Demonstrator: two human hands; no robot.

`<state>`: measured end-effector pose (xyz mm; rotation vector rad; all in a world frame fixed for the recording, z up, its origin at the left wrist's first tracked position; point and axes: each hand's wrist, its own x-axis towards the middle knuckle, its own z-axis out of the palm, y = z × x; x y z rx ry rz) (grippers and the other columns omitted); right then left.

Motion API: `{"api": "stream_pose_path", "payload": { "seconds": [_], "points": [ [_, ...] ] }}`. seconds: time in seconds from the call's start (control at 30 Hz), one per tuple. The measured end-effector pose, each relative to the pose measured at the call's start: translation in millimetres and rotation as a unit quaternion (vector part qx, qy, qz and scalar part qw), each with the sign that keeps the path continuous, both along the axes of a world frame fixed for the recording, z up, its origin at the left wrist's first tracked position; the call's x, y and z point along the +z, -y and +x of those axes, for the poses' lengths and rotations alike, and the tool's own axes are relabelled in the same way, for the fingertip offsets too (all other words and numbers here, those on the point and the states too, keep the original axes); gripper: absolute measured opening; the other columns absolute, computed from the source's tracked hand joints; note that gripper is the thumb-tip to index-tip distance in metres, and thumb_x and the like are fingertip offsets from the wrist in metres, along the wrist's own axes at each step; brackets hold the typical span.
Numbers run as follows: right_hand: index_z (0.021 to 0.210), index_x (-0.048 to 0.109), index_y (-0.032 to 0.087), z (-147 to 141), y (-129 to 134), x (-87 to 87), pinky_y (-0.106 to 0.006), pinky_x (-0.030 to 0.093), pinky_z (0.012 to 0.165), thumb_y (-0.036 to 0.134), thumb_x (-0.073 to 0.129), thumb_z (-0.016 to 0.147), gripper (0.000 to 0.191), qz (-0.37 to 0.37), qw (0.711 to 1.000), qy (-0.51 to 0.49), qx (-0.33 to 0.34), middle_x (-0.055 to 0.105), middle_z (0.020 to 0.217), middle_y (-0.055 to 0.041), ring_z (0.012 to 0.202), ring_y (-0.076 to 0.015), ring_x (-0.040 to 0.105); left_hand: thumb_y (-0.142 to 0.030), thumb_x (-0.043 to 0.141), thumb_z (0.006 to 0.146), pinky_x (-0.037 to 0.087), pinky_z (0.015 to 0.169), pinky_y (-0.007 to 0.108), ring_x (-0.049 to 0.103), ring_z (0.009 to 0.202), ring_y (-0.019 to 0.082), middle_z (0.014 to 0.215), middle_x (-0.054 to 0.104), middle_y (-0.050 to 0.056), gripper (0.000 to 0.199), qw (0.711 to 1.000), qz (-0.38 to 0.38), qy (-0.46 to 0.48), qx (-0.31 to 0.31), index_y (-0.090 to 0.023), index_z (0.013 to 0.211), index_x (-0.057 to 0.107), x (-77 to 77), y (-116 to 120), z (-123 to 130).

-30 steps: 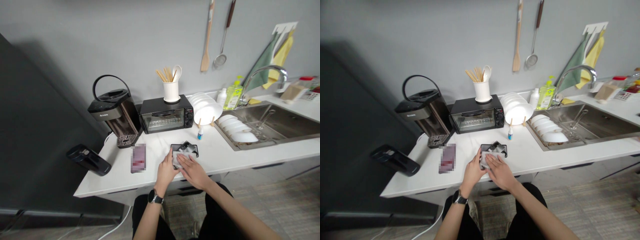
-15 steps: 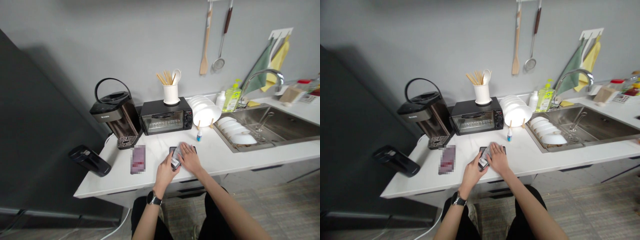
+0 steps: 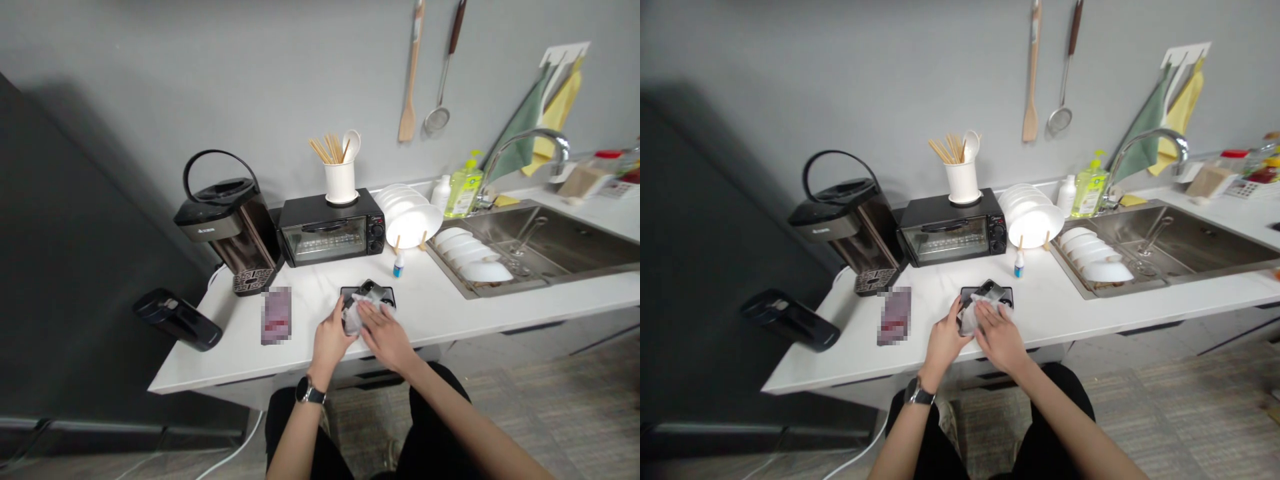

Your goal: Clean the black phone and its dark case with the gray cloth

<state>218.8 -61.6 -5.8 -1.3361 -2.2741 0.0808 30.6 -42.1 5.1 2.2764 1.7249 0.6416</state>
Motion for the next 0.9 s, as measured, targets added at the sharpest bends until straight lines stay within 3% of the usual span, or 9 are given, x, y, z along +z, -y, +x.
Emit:
{"api": "stream_pose_path", "payload": {
  "seconds": [0.07,0.17,0.37,0.47,0.57,0.63,0.8,0.9],
  "points": [
    [0.157,0.041,0.011,13.5,-14.6,-3.9,-0.053,0.032,0.123,0.031,0.037,0.107,0.054,0.006,0.999,0.007,-0.054,0.041,0.161,-0.0126,0.151,-0.0267,0.038,-0.037,0.077,0.086,0.058,0.095,0.038,0.073,0.113,0.029,0.131,0.071,0.016,0.092,1.000,0.010,0.011,-0.007,-0.018,0.159,0.025,-0.2,-1.3,0.6],
    [0.155,0.044,0.011,23.6,-38.1,-7.5,-0.053,0.033,0.122,0.035,0.036,0.107,0.054,0.005,0.995,0.018,-0.097,0.044,0.160,-0.0137,0.150,-0.0277,0.040,-0.038,0.077,0.087,0.057,0.099,0.039,0.072,0.116,0.028,0.135,0.069,0.014,0.089,0.999,0.023,0.019,-0.019,-0.020,0.159,0.027,-0.6,-3.4,-1.2],
    [0.150,0.051,0.008,3.5,-61.5,-2.2,-0.054,0.033,0.121,0.035,0.038,0.106,0.053,0.001,0.992,0.023,-0.122,0.047,0.157,-0.0176,0.147,-0.0311,0.043,-0.035,0.078,0.084,0.059,0.097,0.038,0.073,0.113,0.028,0.138,0.068,0.012,0.089,0.999,0.021,0.015,-0.028,-0.021,0.158,0.031,4.7,-4.9,-3.1],
    [0.148,0.054,0.008,-20.2,-55.7,2.1,-0.053,0.030,0.123,0.033,0.038,0.105,0.052,0.002,0.996,0.016,-0.086,0.050,0.155,-0.0165,0.148,-0.0299,0.043,-0.032,0.077,0.084,0.060,0.090,0.037,0.076,0.104,0.028,0.129,0.073,0.013,0.087,1.000,0.019,0.000,-0.018,-0.019,0.158,0.031,6.8,-3.9,-1.5],
    [0.150,0.050,0.006,-42.2,-38.8,5.0,-0.050,0.027,0.126,0.031,0.040,0.104,0.054,0.002,0.999,0.002,-0.033,0.051,0.154,-0.0170,0.147,-0.0272,0.044,-0.016,0.061,0.091,0.060,0.079,0.034,0.077,0.089,0.025,0.110,0.078,0.011,0.074,0.999,0.013,-0.031,0.002,-0.017,0.159,0.030,6.3,-1.6,-1.0],
    [0.153,0.045,0.004,-47.7,-24.4,6.0,-0.049,0.025,0.127,0.027,0.042,0.101,0.057,-0.002,1.000,-0.006,-0.009,0.047,0.157,-0.0177,0.149,-0.0263,0.042,-0.006,0.052,0.090,0.058,0.079,0.032,0.077,0.089,0.024,0.108,0.078,0.011,0.074,0.999,0.011,-0.040,0.002,-0.018,0.159,0.029,5.5,0.1,-1.6],
    [0.158,0.039,0.012,-16.1,0.1,2.9,-0.051,0.027,0.126,0.024,0.039,0.101,0.058,-0.024,0.998,0.004,0.065,0.043,0.161,-0.0118,0.151,-0.0230,0.038,-0.011,0.073,0.080,0.058,0.089,0.034,0.075,0.104,0.026,0.123,0.074,0.014,0.093,1.000,-0.011,-0.010,0.005,-0.018,0.160,0.026,6.1,0.6,-1.2],
    [0.158,0.039,0.015,14.1,-3.4,-1.8,-0.053,0.029,0.125,0.025,0.035,0.104,0.055,-0.019,1.000,0.014,0.017,0.041,0.162,-0.0106,0.152,-0.0242,0.037,-0.025,0.080,0.081,0.059,0.093,0.036,0.074,0.109,0.027,0.133,0.070,0.014,0.094,1.000,-0.007,0.009,-0.002,-0.021,0.159,0.027,6.7,-1.2,0.5]
  ]
}}
